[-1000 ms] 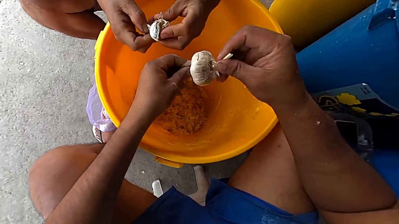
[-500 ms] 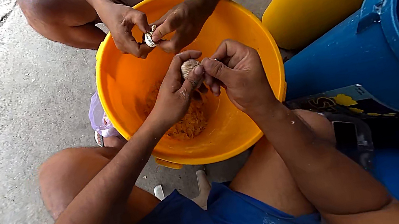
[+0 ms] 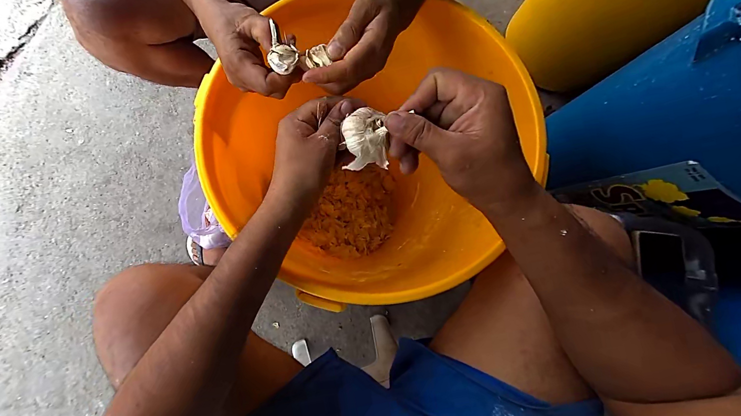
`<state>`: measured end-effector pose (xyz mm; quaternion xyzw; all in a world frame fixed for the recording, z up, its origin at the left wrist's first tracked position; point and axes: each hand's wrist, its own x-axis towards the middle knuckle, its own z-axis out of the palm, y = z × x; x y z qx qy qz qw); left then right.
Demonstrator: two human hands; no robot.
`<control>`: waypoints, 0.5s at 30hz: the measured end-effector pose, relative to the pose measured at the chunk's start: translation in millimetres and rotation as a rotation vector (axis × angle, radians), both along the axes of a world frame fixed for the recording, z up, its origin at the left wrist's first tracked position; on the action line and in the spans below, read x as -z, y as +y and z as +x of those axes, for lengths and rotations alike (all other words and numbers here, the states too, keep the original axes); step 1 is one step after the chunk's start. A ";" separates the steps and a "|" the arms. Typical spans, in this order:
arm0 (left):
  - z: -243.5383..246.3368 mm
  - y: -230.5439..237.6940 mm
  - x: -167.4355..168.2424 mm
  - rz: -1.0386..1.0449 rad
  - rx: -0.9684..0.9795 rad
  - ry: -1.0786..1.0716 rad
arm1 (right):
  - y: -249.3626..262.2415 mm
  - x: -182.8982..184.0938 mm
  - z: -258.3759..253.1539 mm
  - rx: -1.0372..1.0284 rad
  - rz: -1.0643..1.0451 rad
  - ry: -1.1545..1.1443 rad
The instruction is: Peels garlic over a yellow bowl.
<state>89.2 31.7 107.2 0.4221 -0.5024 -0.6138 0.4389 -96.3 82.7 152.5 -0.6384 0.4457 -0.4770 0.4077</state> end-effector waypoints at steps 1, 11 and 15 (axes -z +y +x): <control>1.2 -1.1 0.3 -0.010 -0.001 0.007 | -0.8 0.7 -1.4 0.011 -0.002 0.001; -5.5 19.7 -8.1 0.287 0.362 0.423 | -2.2 2.9 -3.0 0.038 -0.014 0.027; -10.6 25.2 -8.1 0.295 0.225 0.405 | -2.4 2.8 3.6 0.037 -0.052 0.133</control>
